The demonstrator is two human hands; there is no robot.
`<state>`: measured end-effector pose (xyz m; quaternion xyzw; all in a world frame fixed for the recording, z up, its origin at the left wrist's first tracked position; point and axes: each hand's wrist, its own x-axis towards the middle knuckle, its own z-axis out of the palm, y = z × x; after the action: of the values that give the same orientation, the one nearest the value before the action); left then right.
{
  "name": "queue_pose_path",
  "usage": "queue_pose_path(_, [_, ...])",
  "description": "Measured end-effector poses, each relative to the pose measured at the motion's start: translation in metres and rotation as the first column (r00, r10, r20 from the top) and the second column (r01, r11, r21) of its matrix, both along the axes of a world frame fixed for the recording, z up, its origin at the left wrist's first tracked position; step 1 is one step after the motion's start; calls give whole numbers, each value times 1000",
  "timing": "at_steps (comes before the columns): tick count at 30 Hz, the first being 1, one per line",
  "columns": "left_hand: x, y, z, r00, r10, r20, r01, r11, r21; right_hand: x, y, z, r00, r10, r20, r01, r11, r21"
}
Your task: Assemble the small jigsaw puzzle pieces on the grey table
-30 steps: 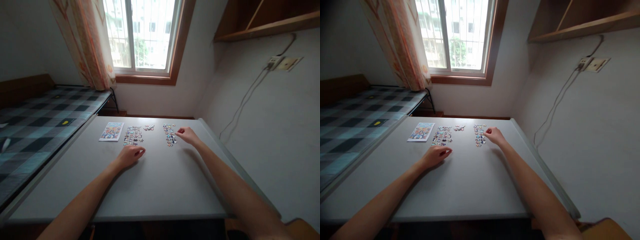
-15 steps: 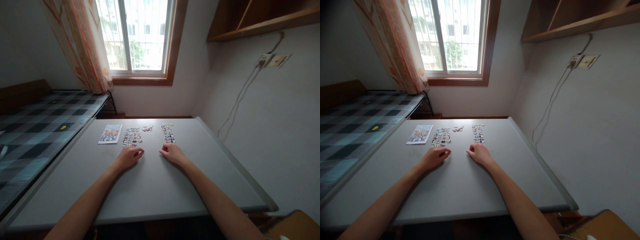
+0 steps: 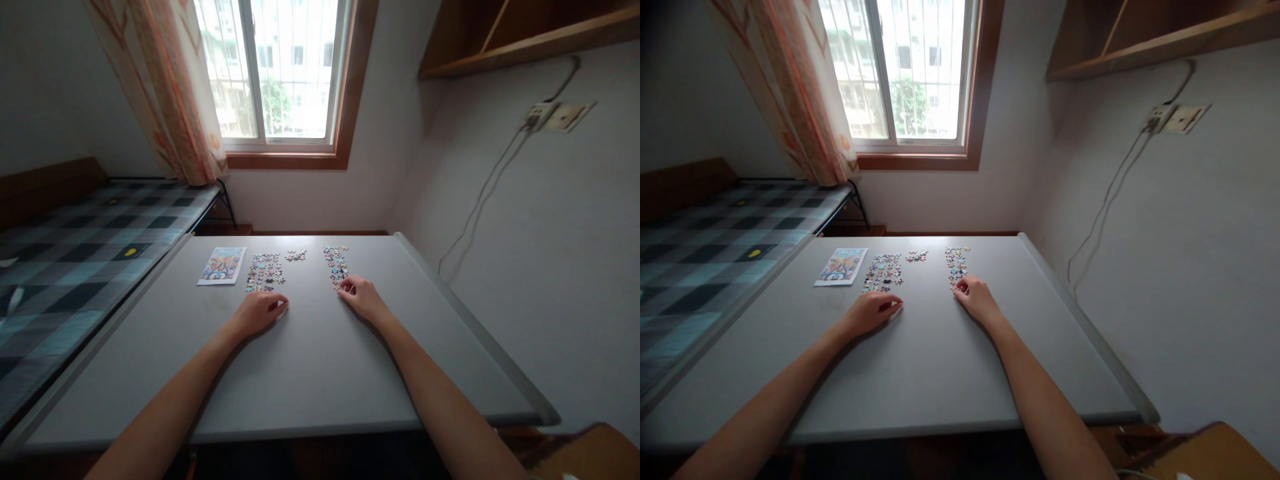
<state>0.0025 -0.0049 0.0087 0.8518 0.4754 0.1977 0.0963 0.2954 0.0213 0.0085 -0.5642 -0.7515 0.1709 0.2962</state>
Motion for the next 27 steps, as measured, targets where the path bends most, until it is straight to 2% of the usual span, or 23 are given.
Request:
queue_pose_path(7, [0, -1, 0, 1000, -3, 2, 3, 1000, 5, -1, 0, -1, 998, -53, 29, 52, 999, 13])
queue_pose_path(27, [0, 0, 0, 1000, -11, -5, 11, 1000, 16, -2, -3, 5, 999, -38, 34, 39, 999, -17])
